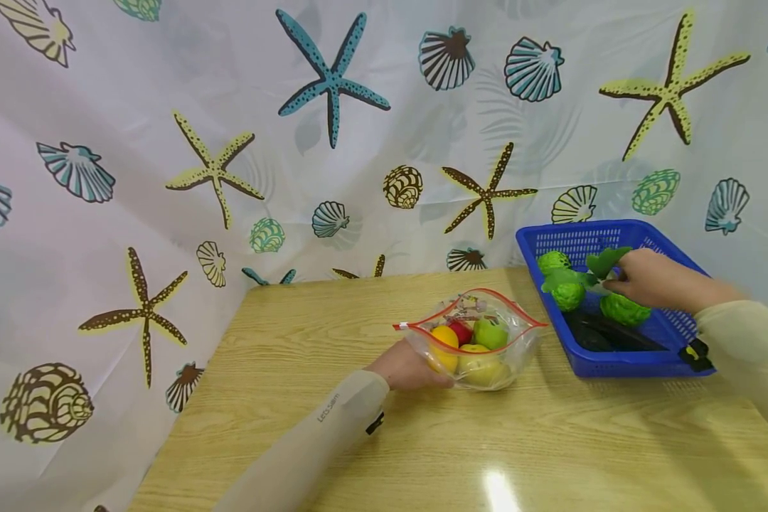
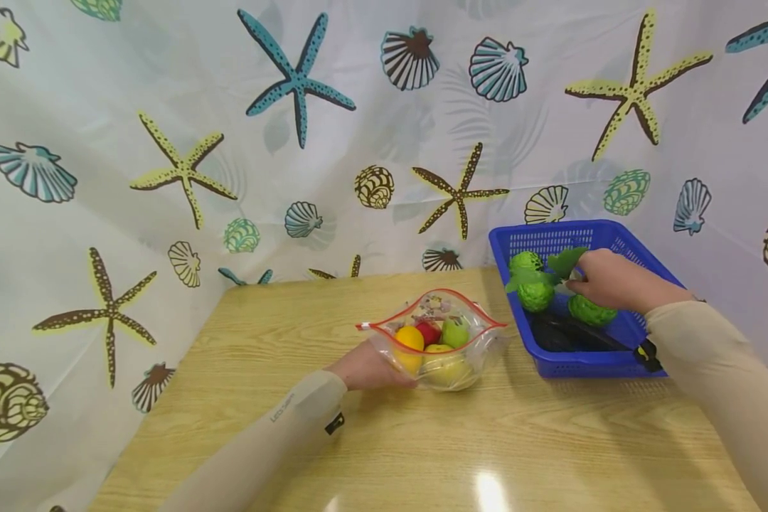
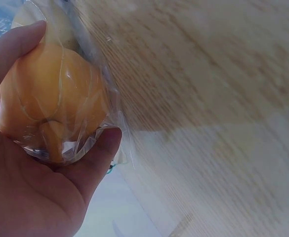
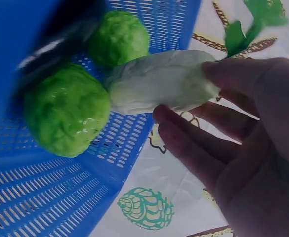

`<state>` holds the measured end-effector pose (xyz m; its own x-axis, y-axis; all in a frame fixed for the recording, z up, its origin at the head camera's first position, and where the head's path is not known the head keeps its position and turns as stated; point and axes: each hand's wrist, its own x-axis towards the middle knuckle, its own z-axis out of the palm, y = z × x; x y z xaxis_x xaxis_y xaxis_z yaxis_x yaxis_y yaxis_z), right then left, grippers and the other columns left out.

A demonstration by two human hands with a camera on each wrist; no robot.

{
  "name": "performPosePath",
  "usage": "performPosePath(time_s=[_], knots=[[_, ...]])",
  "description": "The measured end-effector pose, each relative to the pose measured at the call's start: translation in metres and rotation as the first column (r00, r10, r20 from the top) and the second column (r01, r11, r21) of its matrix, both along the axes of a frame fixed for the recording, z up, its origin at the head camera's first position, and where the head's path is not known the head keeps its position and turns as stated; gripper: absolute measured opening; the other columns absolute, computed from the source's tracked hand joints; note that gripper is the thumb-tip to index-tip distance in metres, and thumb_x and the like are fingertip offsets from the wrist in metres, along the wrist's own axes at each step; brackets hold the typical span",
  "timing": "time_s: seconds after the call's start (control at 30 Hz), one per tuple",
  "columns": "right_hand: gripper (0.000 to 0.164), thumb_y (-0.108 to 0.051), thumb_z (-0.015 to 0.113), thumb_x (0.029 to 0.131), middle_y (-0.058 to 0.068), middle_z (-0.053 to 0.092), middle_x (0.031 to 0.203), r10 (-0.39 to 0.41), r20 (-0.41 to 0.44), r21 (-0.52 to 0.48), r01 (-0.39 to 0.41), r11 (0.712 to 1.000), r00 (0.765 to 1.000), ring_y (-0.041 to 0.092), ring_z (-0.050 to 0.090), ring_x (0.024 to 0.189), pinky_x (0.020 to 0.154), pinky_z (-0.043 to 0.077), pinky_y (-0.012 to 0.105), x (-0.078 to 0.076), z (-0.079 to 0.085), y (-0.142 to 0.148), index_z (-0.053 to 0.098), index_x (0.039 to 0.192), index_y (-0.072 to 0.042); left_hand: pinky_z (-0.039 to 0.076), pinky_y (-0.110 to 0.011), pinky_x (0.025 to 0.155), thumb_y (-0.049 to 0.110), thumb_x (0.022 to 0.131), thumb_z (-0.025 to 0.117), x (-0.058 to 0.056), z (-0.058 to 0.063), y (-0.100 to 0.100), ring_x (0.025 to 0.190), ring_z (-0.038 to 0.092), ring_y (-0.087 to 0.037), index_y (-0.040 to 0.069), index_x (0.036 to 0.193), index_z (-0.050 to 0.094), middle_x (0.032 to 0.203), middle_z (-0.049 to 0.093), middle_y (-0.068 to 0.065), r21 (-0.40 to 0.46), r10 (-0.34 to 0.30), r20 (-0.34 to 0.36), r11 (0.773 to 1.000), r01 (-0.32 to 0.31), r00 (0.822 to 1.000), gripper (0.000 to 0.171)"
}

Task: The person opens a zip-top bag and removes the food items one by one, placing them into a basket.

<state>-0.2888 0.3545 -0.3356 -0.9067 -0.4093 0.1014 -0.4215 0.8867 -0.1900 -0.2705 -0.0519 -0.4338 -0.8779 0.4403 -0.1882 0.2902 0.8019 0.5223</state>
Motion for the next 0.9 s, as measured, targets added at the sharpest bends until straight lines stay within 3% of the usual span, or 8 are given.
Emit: performPosePath(time_s=[0.07,0.27,0.4,0.67,0.9], knots=[[0.032,0.004,0.061,0.083,0.024,0.068,0.096,0.033,0.01,0.014,-0.033,0.999,0.999,0.022,0.06,0.067,0.054,0.049,0.04,0.001,-0.003,0.0,0.063,0.114,0.006,0.041,-0.039,0.099,0.054,0.062,0.082,0.0,0.0,0.0,0.109,0.049,-0.013,0.018,0.134,0.051,0.127,0.056,0.003,-0.002,-0.002,-0.001,1.0,0.002,1.0,0.086],[0.044,0.014,0.044,0.084,0.032,0.06,0.114,0.047,0.145,0.03,-0.052,0.998,0.988,0.022,0.055,0.066,0.05,0.04,0.032,0.005,-0.001,-0.009,0.059,0.123,0.003,0.04,-0.039,0.1,0.051,0.063,0.082,0.001,0.0,0.0,0.11,0.048,-0.012,0.018,0.136,0.048,0.13,0.055,0.003,0.017,-0.008,0.001,1.0,0.008,1.0,0.087],[0.039,0.01,0.05,0.086,0.027,0.062,0.113,0.064,0.16,0.063,-0.075,0.995,0.985,0.021,0.059,0.078,0.053,0.042,0.032,0.011,0.011,-0.025,0.059,0.124,0.003,0.04,-0.039,0.101,0.052,0.063,0.082,0.0,0.0,0.0,0.111,0.048,-0.013,0.018,0.136,0.048,0.13,0.054,0.003,0.016,-0.013,-0.004,1.0,0.013,1.0,0.087],[0.031,0.0,0.057,0.09,0.012,0.067,0.111,0.181,0.064,0.048,-0.185,0.982,0.981,0.011,0.058,0.076,0.06,0.05,0.032,0.032,0.04,-0.076,0.064,0.12,-0.006,0.04,-0.039,0.1,0.053,0.063,0.082,0.001,0.0,0.001,0.111,0.048,-0.013,0.019,0.136,0.049,0.129,0.055,0.003,0.003,-0.009,-0.013,1.0,0.009,1.0,0.087],[0.026,0.0,0.058,0.09,0.003,0.069,0.105,0.347,-0.024,0.02,-0.346,0.938,0.938,0.014,0.06,0.089,0.073,0.056,0.038,0.048,0.048,-0.138,0.068,0.112,-0.011,0.04,-0.038,0.1,0.055,0.063,0.081,-0.001,-0.001,0.001,0.11,0.048,-0.013,0.018,0.135,0.05,0.129,0.055,0.003,-0.008,-0.017,-0.019,1.0,0.017,1.0,0.087]])
